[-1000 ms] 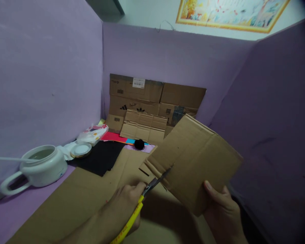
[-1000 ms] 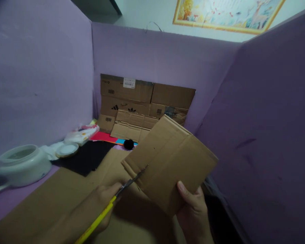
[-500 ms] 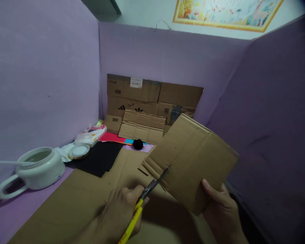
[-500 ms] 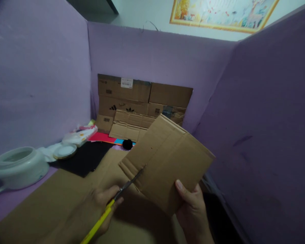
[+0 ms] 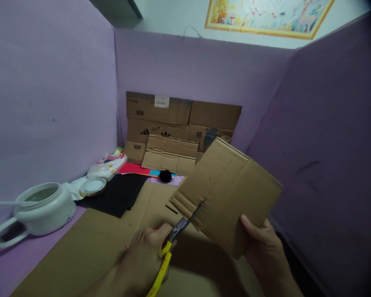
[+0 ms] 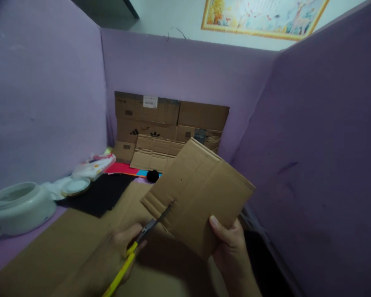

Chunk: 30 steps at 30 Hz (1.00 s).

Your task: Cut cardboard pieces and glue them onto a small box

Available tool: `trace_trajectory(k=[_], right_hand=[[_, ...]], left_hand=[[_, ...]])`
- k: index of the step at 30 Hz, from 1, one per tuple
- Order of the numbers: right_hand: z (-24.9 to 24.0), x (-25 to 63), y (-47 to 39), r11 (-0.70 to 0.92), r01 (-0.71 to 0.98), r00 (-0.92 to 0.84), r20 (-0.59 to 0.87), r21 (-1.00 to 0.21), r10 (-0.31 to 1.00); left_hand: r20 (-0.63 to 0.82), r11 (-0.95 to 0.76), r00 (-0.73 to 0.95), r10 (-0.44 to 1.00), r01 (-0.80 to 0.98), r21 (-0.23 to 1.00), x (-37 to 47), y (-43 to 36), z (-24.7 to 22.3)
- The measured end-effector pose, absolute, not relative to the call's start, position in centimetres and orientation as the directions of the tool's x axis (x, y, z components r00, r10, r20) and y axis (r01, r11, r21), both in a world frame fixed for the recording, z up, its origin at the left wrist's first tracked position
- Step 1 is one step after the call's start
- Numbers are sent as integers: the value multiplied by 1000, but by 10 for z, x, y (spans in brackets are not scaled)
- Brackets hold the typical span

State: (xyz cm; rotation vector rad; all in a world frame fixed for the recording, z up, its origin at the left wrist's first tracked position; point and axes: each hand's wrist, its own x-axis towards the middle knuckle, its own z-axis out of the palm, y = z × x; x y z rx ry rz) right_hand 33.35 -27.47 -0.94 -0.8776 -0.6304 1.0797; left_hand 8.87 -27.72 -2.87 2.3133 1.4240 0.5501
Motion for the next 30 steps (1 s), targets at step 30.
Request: trace_trajectory(k=[30], right_hand=[[-14,331,-279,160,-447,182,86,-880,979]], left_hand=[[324,-483,397,859,838,254,102,-291,-29]])
